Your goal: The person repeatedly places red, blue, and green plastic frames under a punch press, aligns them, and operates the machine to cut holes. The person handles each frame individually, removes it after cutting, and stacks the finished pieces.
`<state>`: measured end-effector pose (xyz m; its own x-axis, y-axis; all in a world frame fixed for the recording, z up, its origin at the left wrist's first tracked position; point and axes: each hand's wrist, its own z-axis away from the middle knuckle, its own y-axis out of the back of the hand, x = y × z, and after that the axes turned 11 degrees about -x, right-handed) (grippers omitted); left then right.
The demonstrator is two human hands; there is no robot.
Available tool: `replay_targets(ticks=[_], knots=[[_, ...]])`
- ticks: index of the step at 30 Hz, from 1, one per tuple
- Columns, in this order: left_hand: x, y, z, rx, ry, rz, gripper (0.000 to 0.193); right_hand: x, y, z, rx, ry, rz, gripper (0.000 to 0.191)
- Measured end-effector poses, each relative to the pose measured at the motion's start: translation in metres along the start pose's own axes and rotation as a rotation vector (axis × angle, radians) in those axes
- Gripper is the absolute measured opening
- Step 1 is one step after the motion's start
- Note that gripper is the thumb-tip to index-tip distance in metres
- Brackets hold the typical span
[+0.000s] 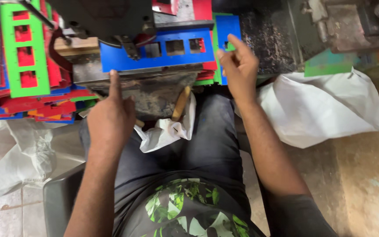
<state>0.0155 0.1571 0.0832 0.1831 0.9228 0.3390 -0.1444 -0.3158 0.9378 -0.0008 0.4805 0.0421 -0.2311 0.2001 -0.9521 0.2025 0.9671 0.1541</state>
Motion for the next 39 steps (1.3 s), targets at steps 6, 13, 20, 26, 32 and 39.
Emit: replay_targets(ticks=[6,13,20,26,32,39], knots=[[-0.017,-0.003,-0.002,0.336,-0.224,0.213,0.04,-0.001,0.015,0.0,0.009,-0.001,0.013,0.042],[-0.045,0.005,-0.026,0.502,-0.245,0.265,0.024,-0.015,-0.01,-0.004,-0.106,-0.029,0.035,0.037],[-0.05,-0.004,-0.046,0.44,-0.234,0.641,0.019,-0.017,-0.019,-0.003,-0.133,-0.001,0.024,0.037],[-0.047,-0.001,-0.055,0.348,-0.118,0.924,0.016,-0.018,-0.025,-0.008,-0.129,-0.028,-0.014,0.04],[-0.045,0.008,-0.058,0.33,-0.055,0.924,0.014,-0.019,-0.024,-0.012,-0.117,-0.076,0.001,0.04],[-0.044,0.016,-0.06,0.312,-0.024,0.895,0.016,-0.013,-0.021,-0.019,-0.11,-0.076,-0.116,0.04]])
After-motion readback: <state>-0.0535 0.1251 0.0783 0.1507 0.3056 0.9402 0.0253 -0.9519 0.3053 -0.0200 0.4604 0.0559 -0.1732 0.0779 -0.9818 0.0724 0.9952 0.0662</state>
